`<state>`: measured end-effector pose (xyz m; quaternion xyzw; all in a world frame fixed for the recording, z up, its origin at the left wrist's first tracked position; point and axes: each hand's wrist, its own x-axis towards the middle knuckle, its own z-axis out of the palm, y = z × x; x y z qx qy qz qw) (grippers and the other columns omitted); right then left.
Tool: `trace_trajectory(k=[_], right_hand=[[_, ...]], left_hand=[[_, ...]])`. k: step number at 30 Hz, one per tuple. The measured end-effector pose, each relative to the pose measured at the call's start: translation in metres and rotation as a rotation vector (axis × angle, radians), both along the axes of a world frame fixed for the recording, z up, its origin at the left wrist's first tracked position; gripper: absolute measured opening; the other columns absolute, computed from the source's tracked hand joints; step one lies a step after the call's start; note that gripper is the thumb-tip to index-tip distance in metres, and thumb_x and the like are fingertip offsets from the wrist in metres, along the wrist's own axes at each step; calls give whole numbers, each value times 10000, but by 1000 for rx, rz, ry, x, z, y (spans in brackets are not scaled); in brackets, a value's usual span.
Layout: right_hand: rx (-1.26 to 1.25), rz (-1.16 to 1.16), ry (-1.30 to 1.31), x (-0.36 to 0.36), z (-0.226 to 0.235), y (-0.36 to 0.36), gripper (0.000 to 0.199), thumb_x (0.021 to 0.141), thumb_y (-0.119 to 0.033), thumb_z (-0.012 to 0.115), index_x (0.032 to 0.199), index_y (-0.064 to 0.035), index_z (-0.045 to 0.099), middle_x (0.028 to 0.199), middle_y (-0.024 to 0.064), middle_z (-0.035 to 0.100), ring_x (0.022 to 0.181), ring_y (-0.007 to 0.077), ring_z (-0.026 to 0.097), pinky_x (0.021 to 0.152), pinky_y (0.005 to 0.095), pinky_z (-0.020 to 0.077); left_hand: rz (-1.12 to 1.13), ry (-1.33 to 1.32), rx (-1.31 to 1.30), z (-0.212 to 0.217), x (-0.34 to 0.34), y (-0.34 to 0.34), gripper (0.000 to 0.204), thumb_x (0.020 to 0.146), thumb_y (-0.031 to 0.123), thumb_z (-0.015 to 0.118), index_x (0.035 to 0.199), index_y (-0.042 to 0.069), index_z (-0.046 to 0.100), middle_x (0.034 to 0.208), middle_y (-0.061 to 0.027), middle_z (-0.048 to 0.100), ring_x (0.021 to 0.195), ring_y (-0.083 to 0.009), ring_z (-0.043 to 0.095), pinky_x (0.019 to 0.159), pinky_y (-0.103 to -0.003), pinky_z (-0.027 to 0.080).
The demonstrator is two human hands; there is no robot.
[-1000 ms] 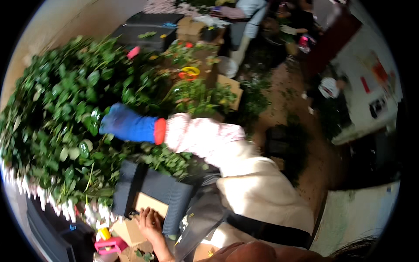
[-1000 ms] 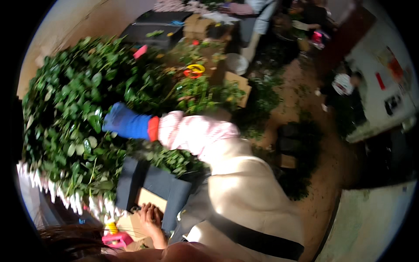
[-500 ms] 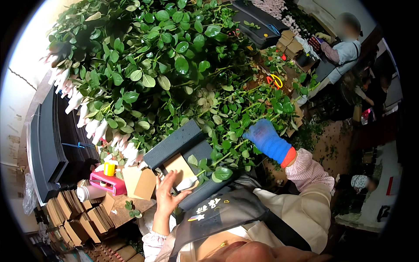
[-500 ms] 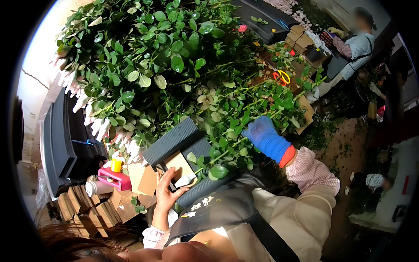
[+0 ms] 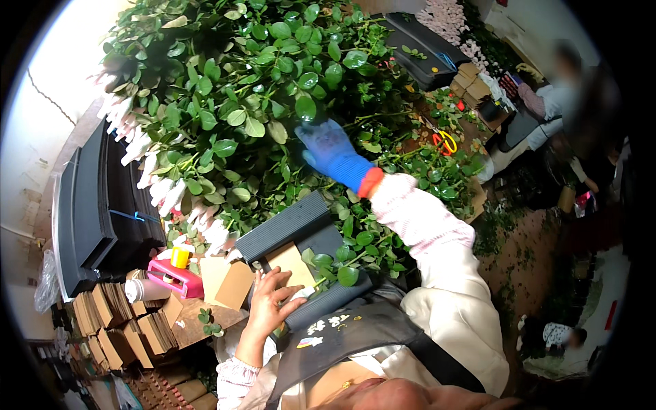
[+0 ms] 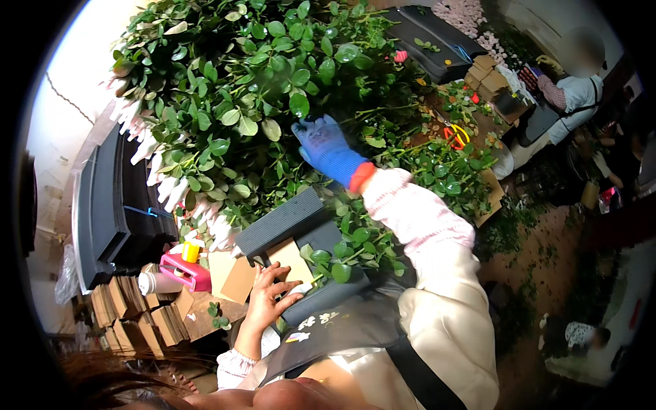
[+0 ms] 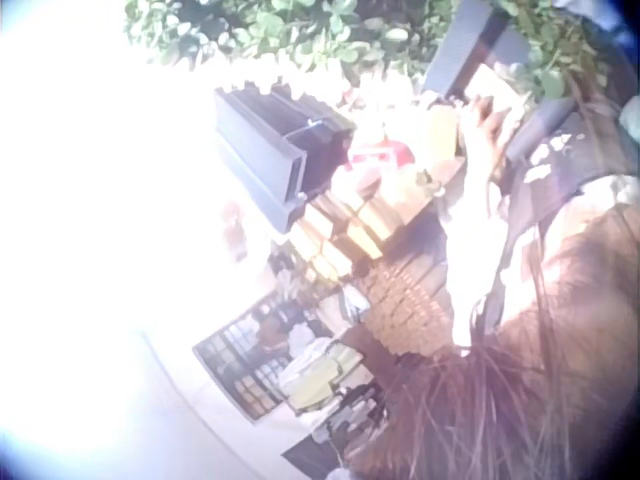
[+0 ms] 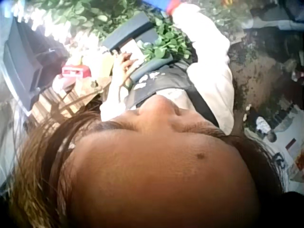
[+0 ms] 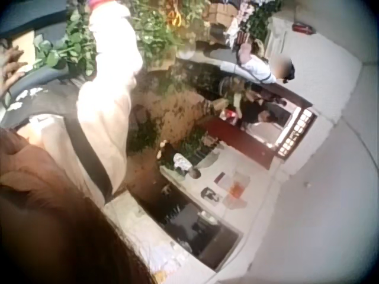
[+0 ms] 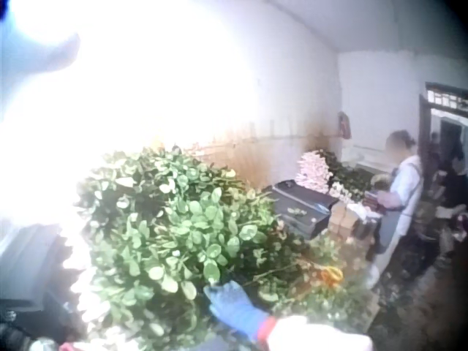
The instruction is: The person wraps individual rose stems with white protective foam sleeves and places them into a black plastic tray. They then cover the roses with a black foam sheet and secure the tray with a rubber band. The person repeats this process for multiple roses.
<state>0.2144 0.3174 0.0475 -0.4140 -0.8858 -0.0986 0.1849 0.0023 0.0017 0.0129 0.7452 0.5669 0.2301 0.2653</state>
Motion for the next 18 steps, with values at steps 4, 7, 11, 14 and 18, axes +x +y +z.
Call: trace_trajectory(k=[4,7,11,14,18], right_hand=[[-69,-2,-21,-19,-24,19,164,902,-212,606,1044,-149,658,933,107,681,881,295,679,769,472,510],[-72,101,66,26,-11,0,217,875,-178,623,1078,-132,683,957,103,704,889,333,678,804,449,531],[-36,-35,-30,131,22,-27,261,844,-80,620,1093,-129,681,984,91,697,926,317,670,841,446,534],[40,80,51,186,63,-62,417,782,-28,667,1185,-136,676,1123,76,671,1102,317,613,987,454,487],[-186,68,94,223,62,-102,486,763,-27,675,1230,-163,672,1163,82,659,1154,330,585,1033,452,463]], left_hand=[[5,7,4,1,-1,0,342,764,332,844,1071,187,803,1265,-87,659,1332,-348,520,1172,-619,264],[27,-10,-6,-4,-3,-4,340,770,337,840,1074,190,802,1267,-87,659,1342,-351,516,1178,-626,257],[15,-26,18,-7,-1,-4,342,761,331,839,1060,169,797,1244,-96,662,1315,-358,533,1168,-626,272],[8,-16,29,-10,-3,-5,399,745,335,852,1099,167,779,1259,-101,663,1304,-357,543,1161,-611,293],[125,-171,-60,-14,-4,-2,689,689,370,900,1279,104,663,1262,-149,672,1288,-353,568,1179,-574,284]])
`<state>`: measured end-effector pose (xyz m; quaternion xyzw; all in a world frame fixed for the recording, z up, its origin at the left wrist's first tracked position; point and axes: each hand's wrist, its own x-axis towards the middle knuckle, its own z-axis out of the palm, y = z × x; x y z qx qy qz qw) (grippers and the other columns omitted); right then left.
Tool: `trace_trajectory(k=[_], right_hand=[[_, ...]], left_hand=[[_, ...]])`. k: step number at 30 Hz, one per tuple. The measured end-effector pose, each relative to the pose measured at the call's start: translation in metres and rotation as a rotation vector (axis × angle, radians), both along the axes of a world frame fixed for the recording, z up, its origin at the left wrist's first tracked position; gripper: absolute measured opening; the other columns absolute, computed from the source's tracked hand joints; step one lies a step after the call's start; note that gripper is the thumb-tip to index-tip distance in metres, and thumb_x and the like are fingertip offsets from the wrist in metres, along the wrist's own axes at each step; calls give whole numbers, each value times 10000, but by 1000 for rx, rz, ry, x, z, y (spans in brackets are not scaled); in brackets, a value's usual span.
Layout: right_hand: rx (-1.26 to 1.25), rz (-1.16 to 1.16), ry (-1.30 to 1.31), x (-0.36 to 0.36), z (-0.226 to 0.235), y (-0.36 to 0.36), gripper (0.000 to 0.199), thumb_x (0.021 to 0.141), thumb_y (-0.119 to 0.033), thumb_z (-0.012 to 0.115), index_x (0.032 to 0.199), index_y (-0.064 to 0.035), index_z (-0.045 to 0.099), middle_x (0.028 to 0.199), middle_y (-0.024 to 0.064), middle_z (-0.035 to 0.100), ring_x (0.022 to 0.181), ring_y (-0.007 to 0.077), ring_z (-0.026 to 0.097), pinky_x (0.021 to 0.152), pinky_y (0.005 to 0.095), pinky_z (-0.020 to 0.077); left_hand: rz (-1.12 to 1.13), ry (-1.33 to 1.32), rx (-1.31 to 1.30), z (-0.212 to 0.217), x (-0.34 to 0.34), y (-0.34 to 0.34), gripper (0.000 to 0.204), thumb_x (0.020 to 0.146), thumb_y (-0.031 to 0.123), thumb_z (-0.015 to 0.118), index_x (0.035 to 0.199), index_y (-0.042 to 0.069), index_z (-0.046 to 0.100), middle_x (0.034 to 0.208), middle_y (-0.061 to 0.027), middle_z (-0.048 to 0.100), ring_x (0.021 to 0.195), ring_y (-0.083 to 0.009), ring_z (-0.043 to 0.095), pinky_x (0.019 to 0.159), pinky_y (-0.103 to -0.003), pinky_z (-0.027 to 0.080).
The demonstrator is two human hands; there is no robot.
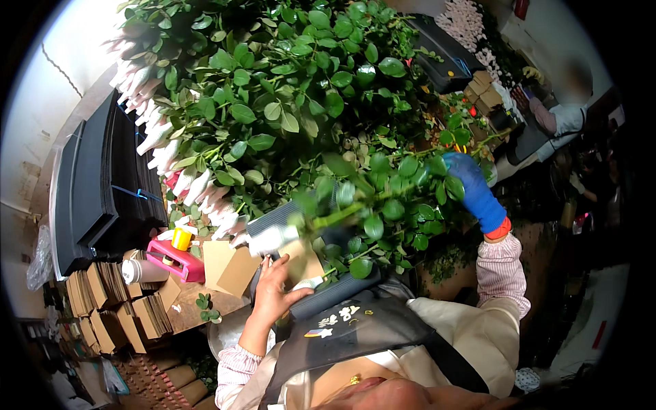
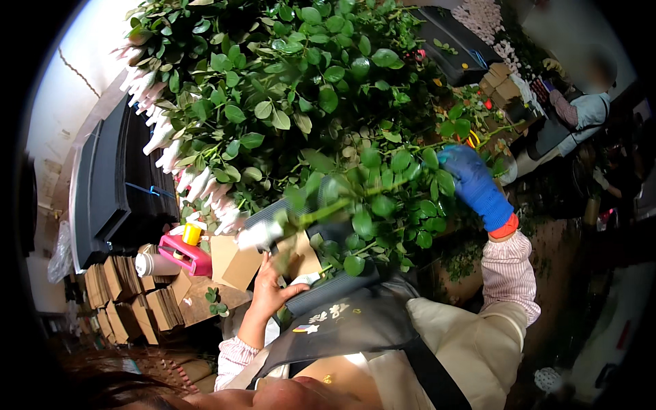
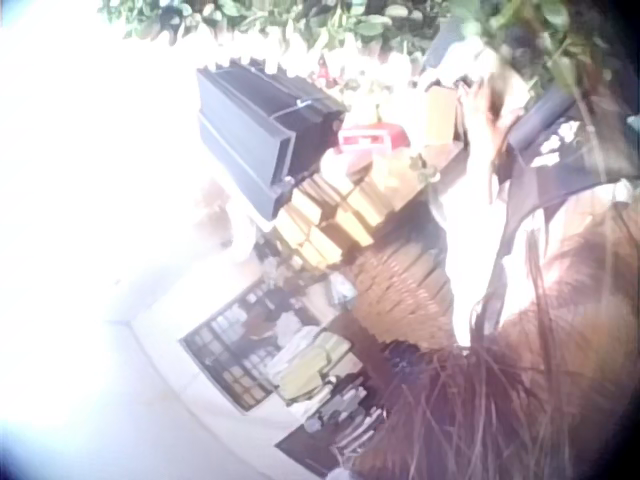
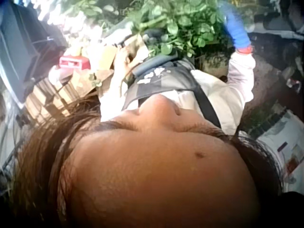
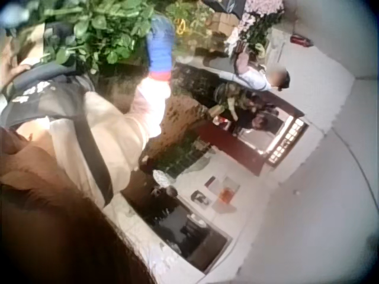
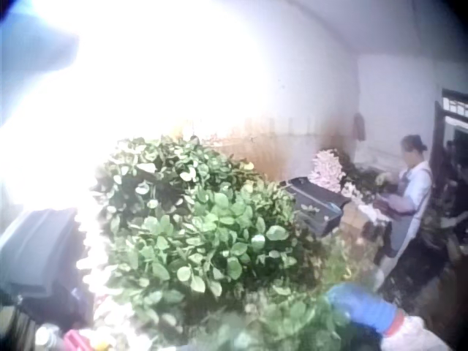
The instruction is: The person wraps individual rose stems with white protective foam sleeves and places them into a black plastic tray. They then cover the roses with a black foam sheet and secure the tray with a rubber band. The person repeats this process for multiple roses.
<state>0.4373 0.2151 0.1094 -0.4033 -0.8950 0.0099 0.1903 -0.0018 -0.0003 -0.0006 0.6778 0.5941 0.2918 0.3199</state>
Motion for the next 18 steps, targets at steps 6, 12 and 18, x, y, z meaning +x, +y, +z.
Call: trace_trajectory(k=[6,12,18], right_hand=[[-330,42,-510,-7,-46,-25,434,789,-69,663,1202,-199,696,1136,58,660,1122,322,600,1025,437,464],[-275,-282,-799,-56,-48,-41,490,815,-53,629,1264,-248,655,1244,50,612,1151,295,605,980,439,487],[176,10,-41,-154,-68,8,329,858,-140,599,1174,-192,672,1168,56,686,1031,271,665,927,429,511]], left_hand=[[20,5,37,-9,-3,-2,852,670,350,912,1413,112,567,1253,-111,706,1289,-329,584,1196,-578,255],[-41,110,71,1,3,-2,643,697,359,878,1267,119,701,1274,-78,702,1328,-328,549,1189,-587,256],[-118,197,1,19,6,5,619,757,317,849,1307,94,674,1329,-81,674,1363,-321,516,1219,-566,194]])
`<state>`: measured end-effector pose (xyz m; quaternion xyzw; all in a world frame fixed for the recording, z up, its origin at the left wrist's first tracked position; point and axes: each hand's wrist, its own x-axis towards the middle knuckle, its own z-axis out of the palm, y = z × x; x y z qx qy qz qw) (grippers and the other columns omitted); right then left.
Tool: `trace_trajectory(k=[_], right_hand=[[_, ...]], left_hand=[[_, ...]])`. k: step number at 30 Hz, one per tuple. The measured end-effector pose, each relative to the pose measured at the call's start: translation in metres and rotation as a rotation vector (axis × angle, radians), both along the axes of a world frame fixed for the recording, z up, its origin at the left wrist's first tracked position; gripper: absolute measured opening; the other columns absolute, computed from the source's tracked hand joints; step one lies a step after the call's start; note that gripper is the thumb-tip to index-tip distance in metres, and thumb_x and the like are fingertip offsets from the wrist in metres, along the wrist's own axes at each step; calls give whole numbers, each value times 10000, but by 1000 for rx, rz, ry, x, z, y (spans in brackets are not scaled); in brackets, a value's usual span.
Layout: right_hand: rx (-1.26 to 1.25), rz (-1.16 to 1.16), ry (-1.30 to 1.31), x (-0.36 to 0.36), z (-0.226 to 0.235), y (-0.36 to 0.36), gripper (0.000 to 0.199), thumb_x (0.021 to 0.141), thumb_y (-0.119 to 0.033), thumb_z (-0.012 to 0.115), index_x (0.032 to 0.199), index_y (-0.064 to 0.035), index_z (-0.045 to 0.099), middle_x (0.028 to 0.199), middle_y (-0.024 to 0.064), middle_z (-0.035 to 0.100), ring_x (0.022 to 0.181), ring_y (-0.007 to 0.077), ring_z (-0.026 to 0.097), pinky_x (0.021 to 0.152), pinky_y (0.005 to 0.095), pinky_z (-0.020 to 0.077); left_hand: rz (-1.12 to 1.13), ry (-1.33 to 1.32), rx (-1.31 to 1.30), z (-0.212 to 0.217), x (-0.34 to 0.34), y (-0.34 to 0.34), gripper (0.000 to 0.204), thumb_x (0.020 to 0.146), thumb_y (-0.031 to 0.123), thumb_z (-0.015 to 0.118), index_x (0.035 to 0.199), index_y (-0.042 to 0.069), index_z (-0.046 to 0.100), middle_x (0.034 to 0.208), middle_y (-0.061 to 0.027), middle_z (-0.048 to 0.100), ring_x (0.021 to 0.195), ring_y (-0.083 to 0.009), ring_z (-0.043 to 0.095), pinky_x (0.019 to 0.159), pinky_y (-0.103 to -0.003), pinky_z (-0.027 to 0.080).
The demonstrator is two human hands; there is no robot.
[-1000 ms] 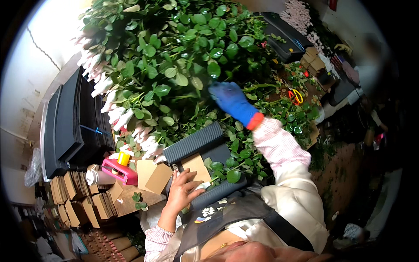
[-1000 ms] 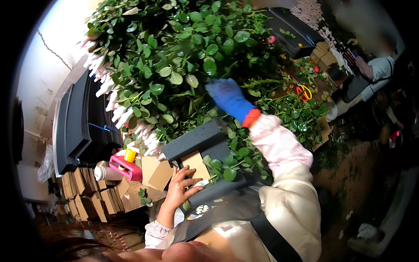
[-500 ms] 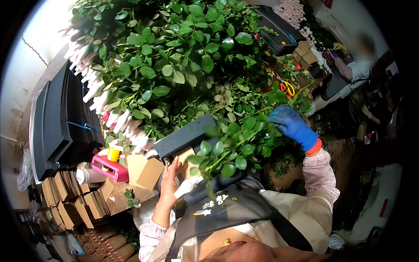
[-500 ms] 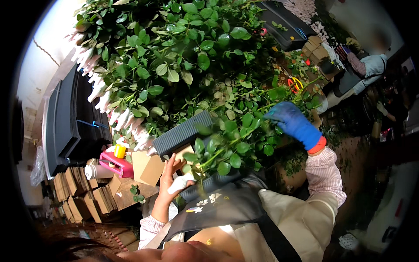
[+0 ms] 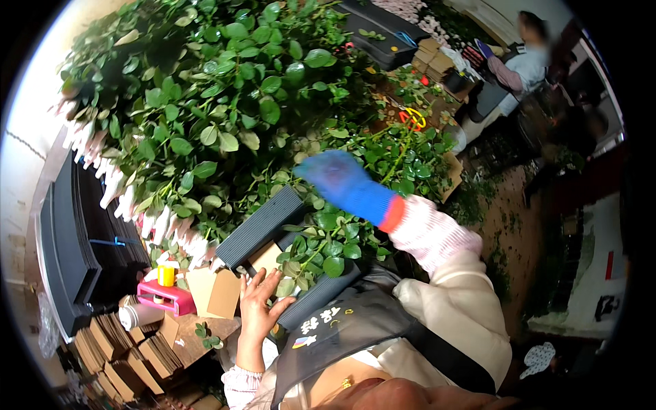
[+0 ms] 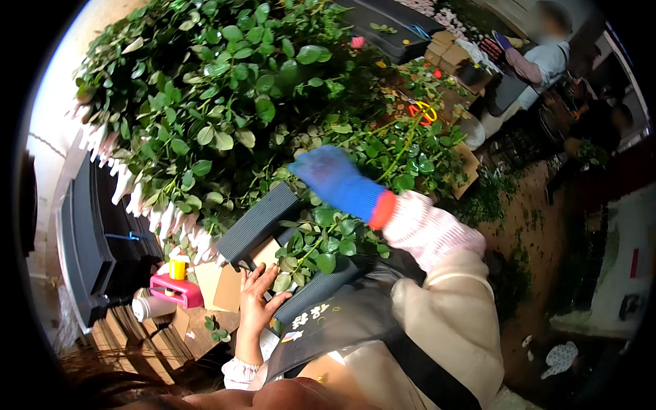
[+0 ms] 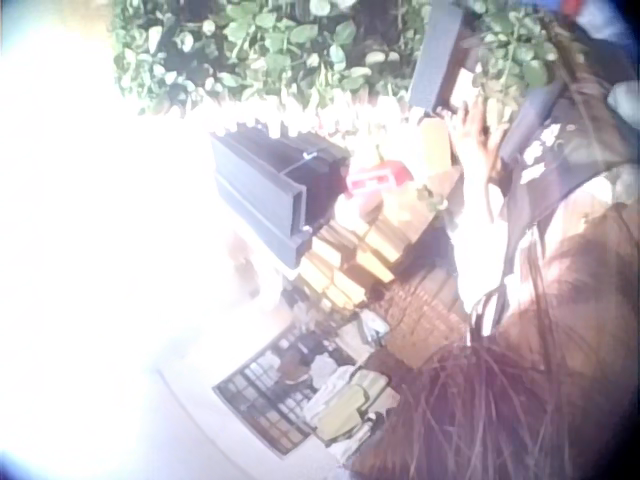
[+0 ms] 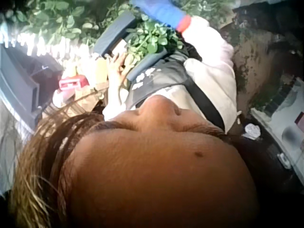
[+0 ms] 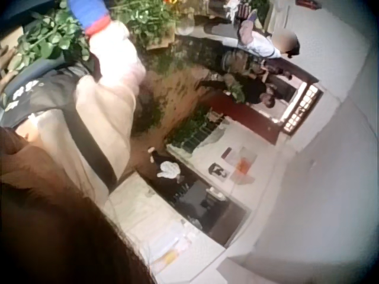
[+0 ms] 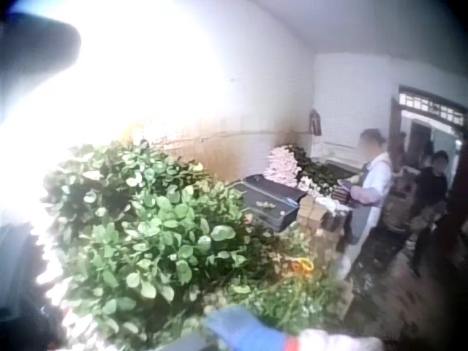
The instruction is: The person wraps individual rose stems with white protective foam sleeves and places them into a black plastic tray. They then cover the roses with a black foam sheet and secure the tray with a rubber band. The person repeats this process for multiple roses.
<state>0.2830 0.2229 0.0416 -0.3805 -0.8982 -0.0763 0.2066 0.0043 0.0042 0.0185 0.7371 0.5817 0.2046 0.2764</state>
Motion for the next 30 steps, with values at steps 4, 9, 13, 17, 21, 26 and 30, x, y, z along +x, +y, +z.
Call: trace_trajectory(k=[4,9,13,17,21,26,30], right_hand=[[-102,-82,-420,-26,-49,44,271,879,-175,606,1133,-176,701,1269,84,658,1146,268,624,977,432,497],[75,8,162,11,-9,59,263,838,-151,648,1093,-165,712,1274,58,648,1153,280,603,998,438,486],[137,18,73,51,74,4,516,770,-38,727,1244,-235,678,1289,8,657,1158,281,604,1023,431,469],[-328,176,-178,70,47,-22,522,772,-34,703,1245,-251,667,1131,14,685,1024,272,633,898,417,515],[-402,-54,-563,74,3,-46,421,880,-98,608,1241,-308,663,1008,52,656,988,256,657,841,417,535],[-611,87,-477,93,-14,-35,323,931,-211,585,1241,-264,657,1066,116,672,997,288,674,899,472,530],[-379,68,-103,45,36,0,316,926,-218,570,1225,-177,666,1156,136,684,994,298,682,908,475,531]], left_hand=[[-11,-36,21,5,-2,1,447,881,258,739,1295,98,683,1296,-83,691,1345,-323,531,1214,-568,203],[42,78,202,-13,5,0,328,925,184,688,1239,92,709,1211,-71,728,1155,-308,626,1133,-518,340],[174,-196,-4,-18,0,-4,379,875,171,758,1236,76,693,1142,-111,738,1101,-279,636,976,-384,487],[324,-439,-37,-52,-6,-10,569,847,211,825,1338,56,584,1255,-165,655,1123,-260,656,897,-378,548],[249,-616,-8,-46,-2,-2,717,820,42,816,1446,67,466,1344,-152,592,1195,-234,615,952,-345,541],[209,-409,3,-29,1,-2,471,836,125,805,1278,63,653,1341,-166,617,1181,-296,637,962,-377,544],[218,-362,-18,-19,2,-1,467,828,96,801,1266,16,659,1325,-178,626,1205,-296,625,1000,-376,512]])
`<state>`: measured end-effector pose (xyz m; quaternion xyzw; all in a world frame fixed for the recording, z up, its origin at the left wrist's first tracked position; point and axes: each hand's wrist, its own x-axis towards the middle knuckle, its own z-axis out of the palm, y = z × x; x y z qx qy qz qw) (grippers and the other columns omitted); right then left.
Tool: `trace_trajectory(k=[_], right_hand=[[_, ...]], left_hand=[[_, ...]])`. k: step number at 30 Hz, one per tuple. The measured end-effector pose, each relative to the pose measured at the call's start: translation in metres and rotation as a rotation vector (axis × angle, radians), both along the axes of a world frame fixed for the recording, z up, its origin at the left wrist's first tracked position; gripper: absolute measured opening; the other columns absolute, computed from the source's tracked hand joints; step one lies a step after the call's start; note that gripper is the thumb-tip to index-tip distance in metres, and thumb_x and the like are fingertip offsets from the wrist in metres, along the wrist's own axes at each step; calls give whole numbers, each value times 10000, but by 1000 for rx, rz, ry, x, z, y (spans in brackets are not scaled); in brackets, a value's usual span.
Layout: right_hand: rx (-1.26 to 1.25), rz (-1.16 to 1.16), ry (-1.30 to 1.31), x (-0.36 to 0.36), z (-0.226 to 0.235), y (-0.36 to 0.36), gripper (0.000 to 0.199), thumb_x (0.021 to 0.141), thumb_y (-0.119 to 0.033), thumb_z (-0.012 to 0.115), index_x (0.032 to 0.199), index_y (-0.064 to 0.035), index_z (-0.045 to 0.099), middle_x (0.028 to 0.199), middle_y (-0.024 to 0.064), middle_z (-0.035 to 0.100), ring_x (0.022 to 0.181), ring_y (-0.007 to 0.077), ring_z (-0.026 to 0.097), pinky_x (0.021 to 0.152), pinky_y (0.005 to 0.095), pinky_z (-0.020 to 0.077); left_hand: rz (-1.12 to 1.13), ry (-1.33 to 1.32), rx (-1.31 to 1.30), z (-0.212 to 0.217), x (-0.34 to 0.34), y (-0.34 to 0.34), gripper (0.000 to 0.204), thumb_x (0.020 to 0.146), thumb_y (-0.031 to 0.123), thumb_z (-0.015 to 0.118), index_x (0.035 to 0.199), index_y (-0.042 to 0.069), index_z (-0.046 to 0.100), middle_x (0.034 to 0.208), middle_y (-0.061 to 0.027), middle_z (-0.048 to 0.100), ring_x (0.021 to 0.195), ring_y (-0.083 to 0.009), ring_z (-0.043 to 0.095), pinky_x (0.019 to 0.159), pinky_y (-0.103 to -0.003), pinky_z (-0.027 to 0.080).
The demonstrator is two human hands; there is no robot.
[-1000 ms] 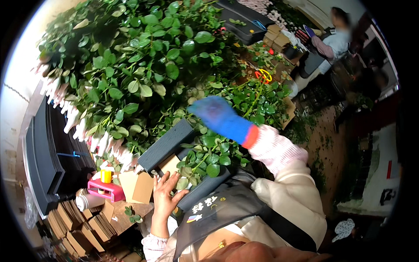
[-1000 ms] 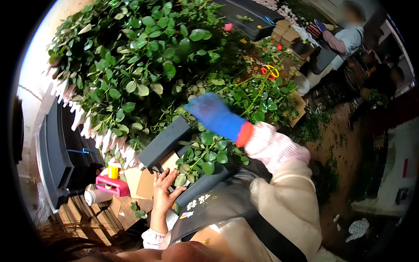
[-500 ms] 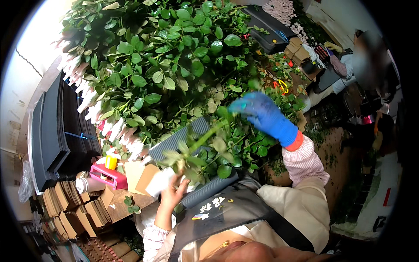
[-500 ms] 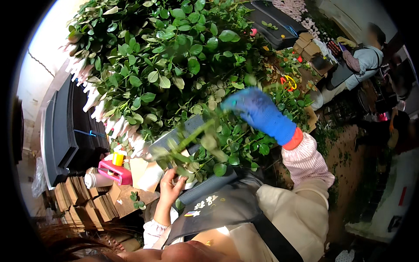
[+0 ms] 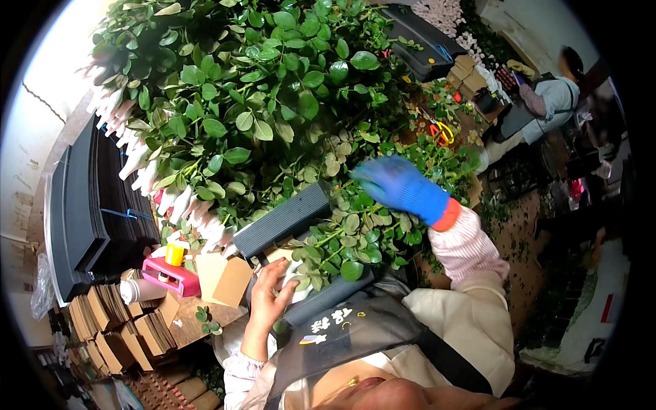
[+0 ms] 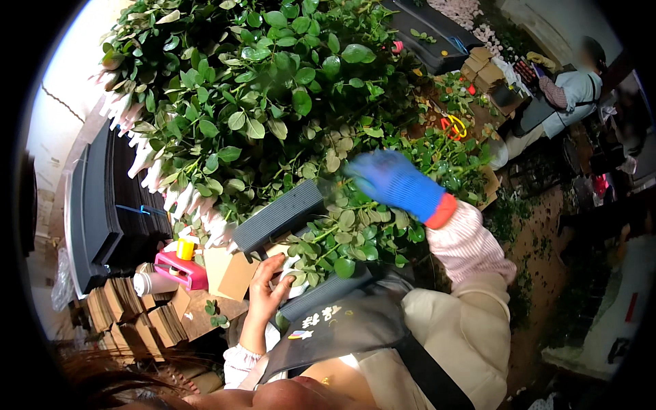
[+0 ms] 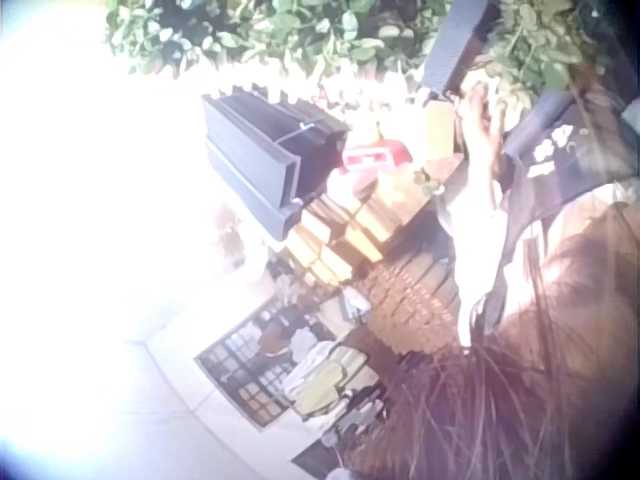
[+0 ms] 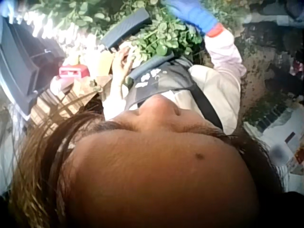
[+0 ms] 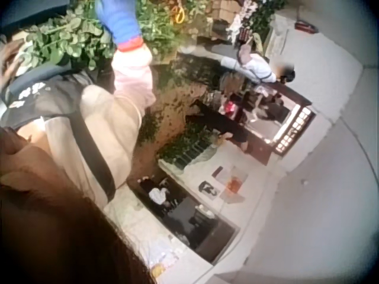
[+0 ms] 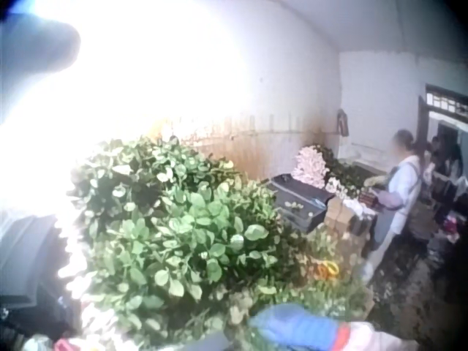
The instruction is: The person wraps individual rose stems with white protective foam sleeves and places them into a black plastic tray. They then cover the roses with a black foam sheet and secure the tray with a rubber band. The person repeats this process for multiple roses.
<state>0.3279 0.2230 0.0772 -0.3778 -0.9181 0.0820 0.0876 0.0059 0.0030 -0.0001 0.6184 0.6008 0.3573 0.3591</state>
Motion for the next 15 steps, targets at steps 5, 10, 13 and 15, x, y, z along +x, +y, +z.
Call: trace_trajectory(k=[5,10,13,15], right_hand=[[308,-42,-175,-101,-56,66,251,906,-260,618,1127,-193,715,1249,95,644,1134,280,624,982,442,487],[247,-50,-522,-128,-46,77,300,878,-266,658,1168,-202,704,1317,81,611,1222,273,565,1047,417,443],[347,125,-50,-81,-71,84,279,875,-234,664,1150,-206,698,1290,58,623,1206,263,571,1038,418,451],[326,112,73,-59,-70,85,277,859,-199,679,1136,-199,684,1255,34,633,1170,258,590,1005,427,465]], left_hand=[[-64,235,141,12,-1,11,353,861,98,760,1200,18,699,1240,-171,681,1098,-311,649,991,-391,491],[97,202,267,-5,11,14,154,863,72,736,1009,33,708,1081,-126,738,976,-310,664,895,-410,508],[161,95,190,-21,14,15,126,849,53,745,964,32,696,1046,-122,739,947,-301,666,863,-401,503],[187,36,207,-26,13,14,126,844,44,746,959,37,695,1009,-110,738,911,-290,666,851,-383,492]])
